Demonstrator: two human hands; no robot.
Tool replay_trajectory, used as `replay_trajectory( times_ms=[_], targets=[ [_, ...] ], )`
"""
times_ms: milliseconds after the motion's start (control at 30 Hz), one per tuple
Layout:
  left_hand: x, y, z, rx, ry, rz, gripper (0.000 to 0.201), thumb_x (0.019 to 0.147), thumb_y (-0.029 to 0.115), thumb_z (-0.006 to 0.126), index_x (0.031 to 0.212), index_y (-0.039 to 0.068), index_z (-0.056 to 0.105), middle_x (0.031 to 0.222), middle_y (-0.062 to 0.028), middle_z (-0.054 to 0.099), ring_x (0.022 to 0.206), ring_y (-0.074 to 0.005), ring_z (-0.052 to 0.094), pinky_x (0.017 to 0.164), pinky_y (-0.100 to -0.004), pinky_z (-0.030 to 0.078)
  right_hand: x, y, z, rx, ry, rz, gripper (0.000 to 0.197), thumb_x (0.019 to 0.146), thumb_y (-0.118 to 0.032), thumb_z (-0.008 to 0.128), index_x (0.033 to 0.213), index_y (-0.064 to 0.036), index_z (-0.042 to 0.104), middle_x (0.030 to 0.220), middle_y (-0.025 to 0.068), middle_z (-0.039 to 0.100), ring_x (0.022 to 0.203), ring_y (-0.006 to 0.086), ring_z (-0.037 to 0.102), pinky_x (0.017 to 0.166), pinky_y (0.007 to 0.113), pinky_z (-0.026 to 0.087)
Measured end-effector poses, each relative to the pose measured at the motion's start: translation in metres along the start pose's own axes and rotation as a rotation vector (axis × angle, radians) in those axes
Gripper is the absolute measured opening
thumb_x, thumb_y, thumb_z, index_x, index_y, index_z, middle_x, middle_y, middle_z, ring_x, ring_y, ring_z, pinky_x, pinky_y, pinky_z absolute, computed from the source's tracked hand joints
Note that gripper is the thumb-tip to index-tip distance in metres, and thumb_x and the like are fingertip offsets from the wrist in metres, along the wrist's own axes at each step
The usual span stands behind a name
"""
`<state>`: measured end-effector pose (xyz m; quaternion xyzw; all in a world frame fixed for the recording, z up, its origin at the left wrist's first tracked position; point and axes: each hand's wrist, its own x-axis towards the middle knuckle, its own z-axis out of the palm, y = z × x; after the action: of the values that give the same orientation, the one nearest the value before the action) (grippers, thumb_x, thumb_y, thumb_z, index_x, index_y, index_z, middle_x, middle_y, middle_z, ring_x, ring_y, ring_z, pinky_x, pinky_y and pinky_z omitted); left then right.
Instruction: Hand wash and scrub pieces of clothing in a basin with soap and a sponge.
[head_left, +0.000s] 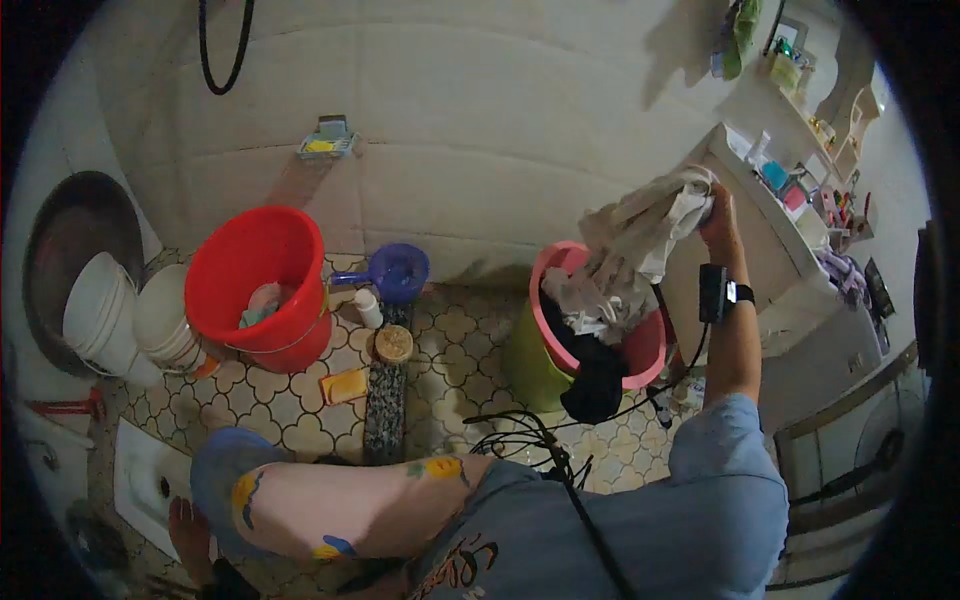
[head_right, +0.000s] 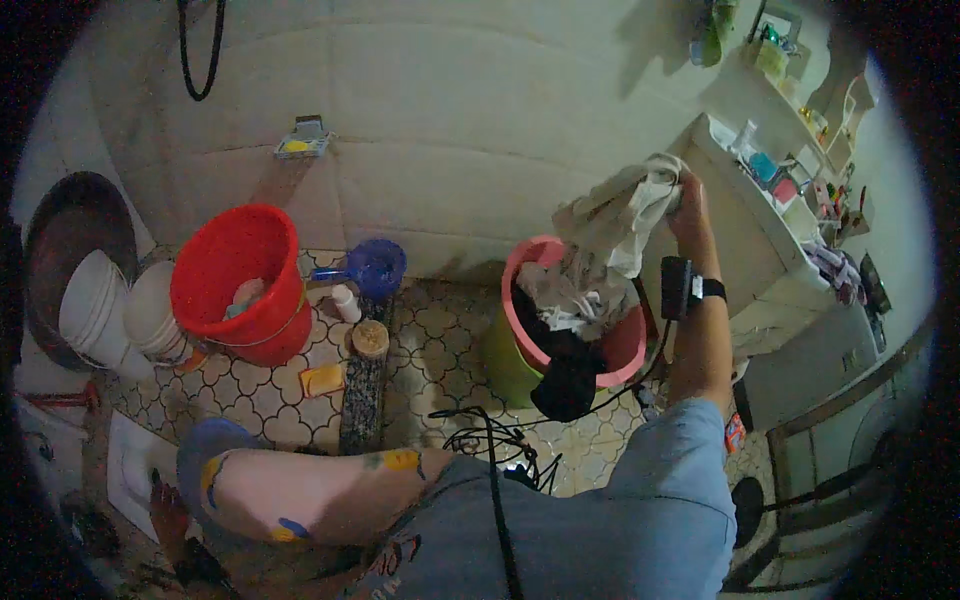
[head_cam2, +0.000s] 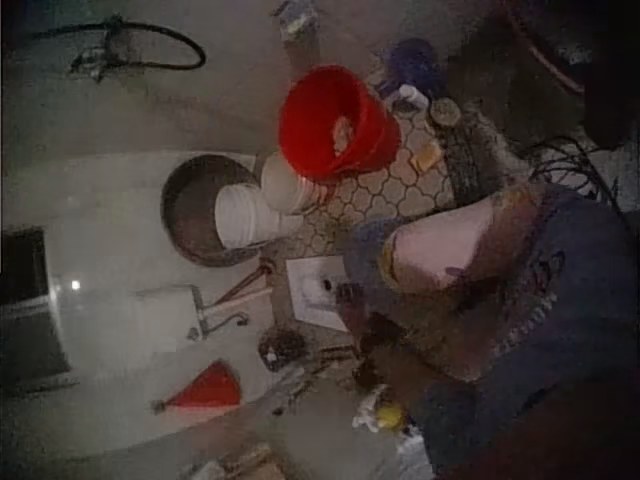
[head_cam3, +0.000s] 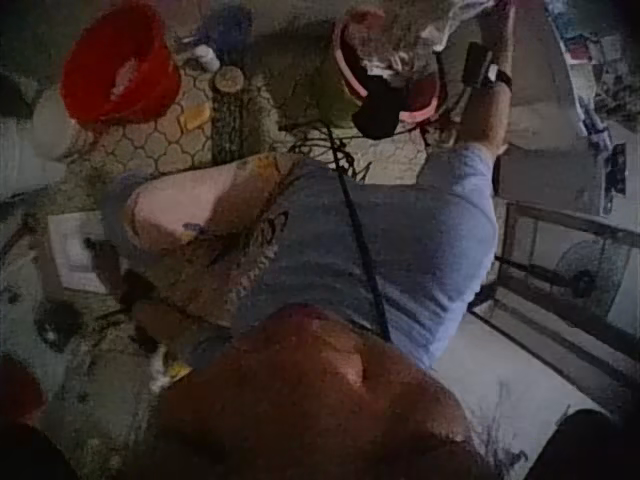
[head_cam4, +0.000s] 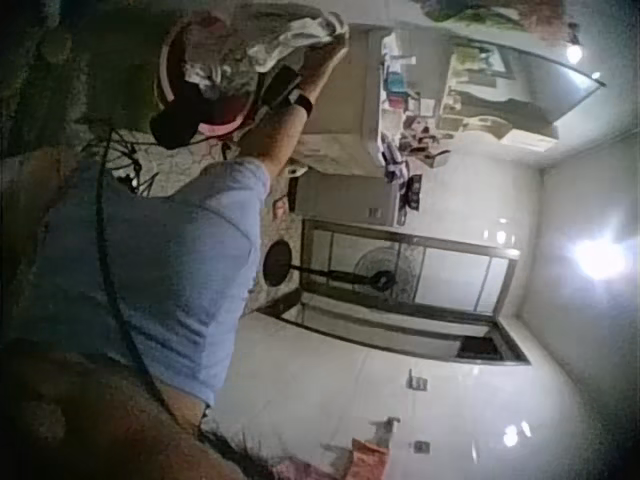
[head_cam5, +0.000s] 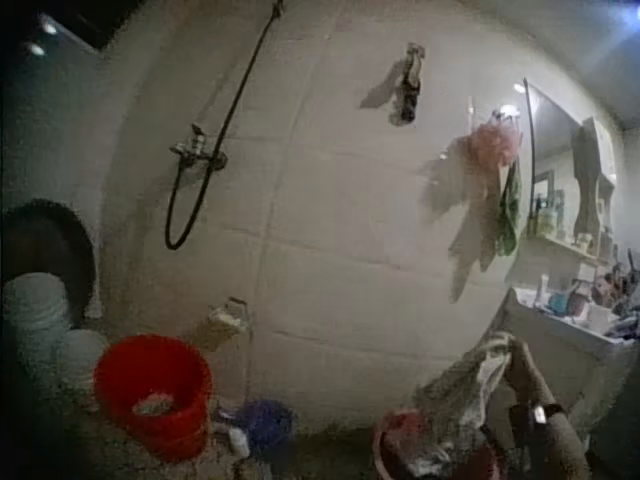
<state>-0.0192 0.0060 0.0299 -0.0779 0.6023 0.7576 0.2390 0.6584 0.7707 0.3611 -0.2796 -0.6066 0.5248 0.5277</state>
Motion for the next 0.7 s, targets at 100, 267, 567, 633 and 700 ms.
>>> replay_trajectory(
  times_ms=[100, 267, 567, 633, 700],
  targets=[
    [-0.017, 0.015, -0.002, 0.06, -0.022, 0.124, 0.042, 0.085, 0.012, 0.052, 0.123, 0.001, 0.039, 0.108, -0.0105, 0.048, 0.095, -0.0204, 0.048, 0.084, -0.0284, 0.043, 0.013, -0.057, 0.076, 0.284, -0.191, 0.025, 0.032, 0.078, -0.022, 0.048, 0.101, -0.0018, 0.057, 0.098, 0.0114, 0.061, 0.089, 0.0261, 0.059, 0.083, 0.04, 0.047],
    [-0.04, 0.03, 0.015, -0.266, -0.032, 0.033, 0.034, 0.084, 0.021, 0.056, 0.114, 0.006, 0.049, 0.097, -0.0045, 0.051, 0.087, -0.0179, 0.05, 0.072, -0.0282, 0.044, 0.026, -0.135, 0.186, 0.47, -0.574, -0.061, 0.036, 0.077, -0.018, 0.045, 0.108, 0.0012, 0.052, 0.103, 0.0163, 0.058, 0.093, 0.0306, 0.058, 0.086, 0.045, 0.046],
    [-0.076, 0.048, 0.059, -0.117, 0.017, 0.155, 0.031, 0.084, 0.03, 0.056, 0.108, 0.011, 0.051, 0.098, -0.0031, 0.051, 0.088, -0.0187, 0.052, 0.068, -0.0289, 0.042, 0.01, -0.213, 0.422, 0.399, -0.931, -0.224, 0.033, 0.08, -0.025, 0.048, 0.101, -0.0007, 0.056, 0.092, 0.0111, 0.062, 0.082, 0.0245, 0.061, 0.075, 0.037, 0.051],
    [-0.098, 0.073, 0.052, -0.095, 0.029, 0.217, 0.036, 0.082, 0.032, 0.058, 0.111, 0.011, 0.049, 0.1, -0.0039, 0.051, 0.089, -0.0193, 0.052, 0.069, -0.0296, 0.042, -0.004, -0.188, 0.479, 0.474, -1.046, -0.148, 0.032, 0.08, -0.025, 0.048, 0.099, -0.001, 0.056, 0.091, 0.0107, 0.062, 0.08, 0.024, 0.061, 0.074, 0.037, 0.051],
    [-0.105, 0.076, 0.068, -0.105, -0.016, 0.224, 0.04, 0.081, 0.031, 0.06, 0.114, 0.012, 0.048, 0.104, -0.0044, 0.051, 0.09, -0.0198, 0.052, 0.072, -0.0302, 0.043, -0.032, -0.193, 0.523, 0.468, -1.159, -0.091, 0.031, 0.08, -0.025, 0.048, 0.097, -0.0012, 0.057, 0.089, 0.0103, 0.062, 0.079, 0.0235, 0.061, 0.073, 0.036, 0.051]
  ],
)
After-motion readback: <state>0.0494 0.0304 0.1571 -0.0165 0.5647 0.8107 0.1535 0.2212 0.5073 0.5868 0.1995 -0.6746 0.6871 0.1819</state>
